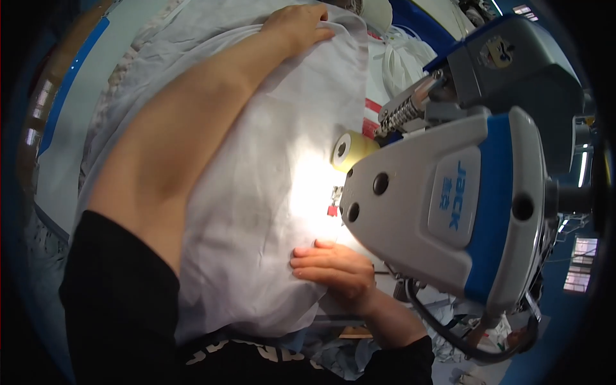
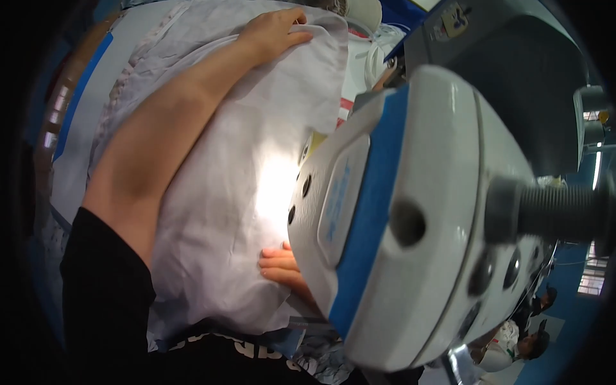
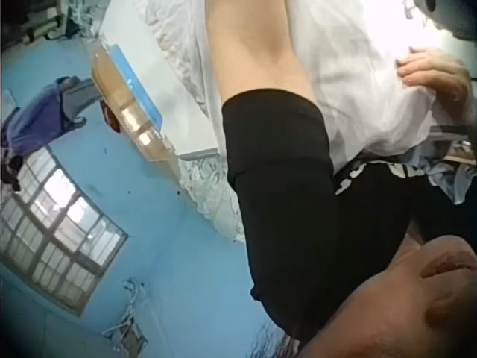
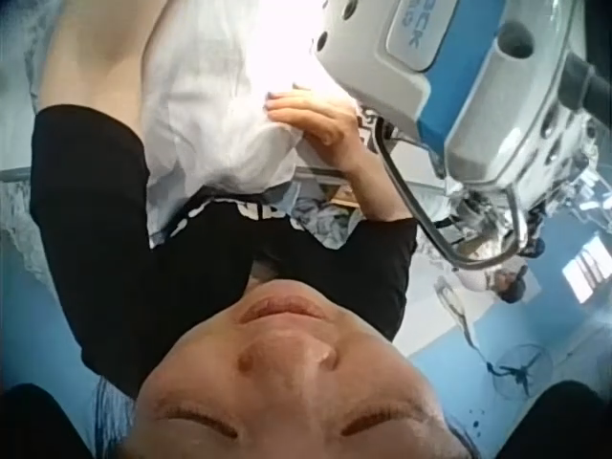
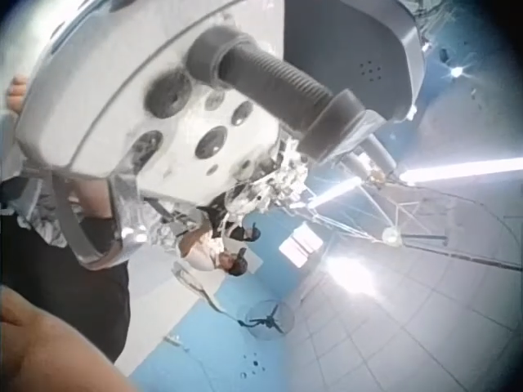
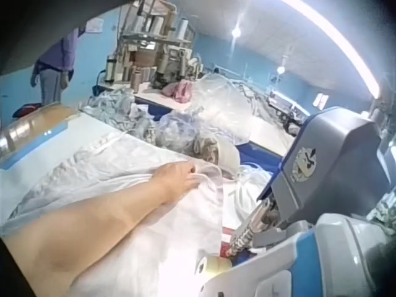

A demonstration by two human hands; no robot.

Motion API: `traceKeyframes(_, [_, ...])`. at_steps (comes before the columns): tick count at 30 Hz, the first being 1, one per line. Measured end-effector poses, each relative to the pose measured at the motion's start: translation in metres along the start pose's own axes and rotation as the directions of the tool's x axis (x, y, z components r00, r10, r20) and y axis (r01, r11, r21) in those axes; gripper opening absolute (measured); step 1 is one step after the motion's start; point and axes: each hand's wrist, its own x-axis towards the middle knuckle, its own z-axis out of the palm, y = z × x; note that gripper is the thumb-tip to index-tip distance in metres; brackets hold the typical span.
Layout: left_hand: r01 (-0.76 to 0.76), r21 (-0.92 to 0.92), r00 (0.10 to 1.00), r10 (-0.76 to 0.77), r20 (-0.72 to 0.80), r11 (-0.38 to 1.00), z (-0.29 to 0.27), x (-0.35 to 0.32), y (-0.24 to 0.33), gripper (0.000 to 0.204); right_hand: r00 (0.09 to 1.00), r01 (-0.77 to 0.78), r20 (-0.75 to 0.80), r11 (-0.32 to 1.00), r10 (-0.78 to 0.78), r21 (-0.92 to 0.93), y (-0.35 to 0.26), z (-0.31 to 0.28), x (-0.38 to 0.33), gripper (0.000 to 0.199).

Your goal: Sewing white fabric using an industrial sewing machine.

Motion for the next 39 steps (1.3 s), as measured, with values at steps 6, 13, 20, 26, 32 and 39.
traceKeyframes(6, [-0.188,0.272,0.982,0.178,0.061,0.944,-0.121,-0.236,0.028,0.082,0.995,-0.053,-0.079,0.998,0.054,0.015,0.004,0.017,-0.018,0.010])
traceKeyframes(13, [-0.157,0.262,0.988,0.155,0.026,0.952,-0.137,-0.299,-0.039,0.037,0.992,-0.042,-0.122,0.992,0.027,-0.119,0.034,0.029,-0.016,0.012])
traceKeyframes(20, [-0.164,0.260,0.971,0.203,-0.127,0.951,-0.063,-0.102,-0.133,0.026,0.697,-0.241,-0.208,0.498,0.686,0.833,-0.035,0.063,-0.017,0.036])
traceKeyframes(26, [-0.092,0.337,0.992,0.115,-0.049,0.937,-0.070,-0.082,-0.076,0.046,0.704,-0.175,0.707,0.952,-0.058,0.251,-0.104,0.086,0.067,0.050])
traceKeyframes(32, [-0.087,-0.336,0.872,0.235,0.430,0.938,-0.127,-0.244,0.022,0.069,0.978,0.081,-0.191,0.701,0.080,0.708,-0.086,0.061,-0.001,0.039])
traceKeyframes(39, [-0.045,0.179,0.993,0.025,0.116,0.983,-0.108,-0.214,-0.106,0.051,0.946,-0.263,0.300,0.838,0.125,0.479,-0.100,0.190,-0.075,0.036])
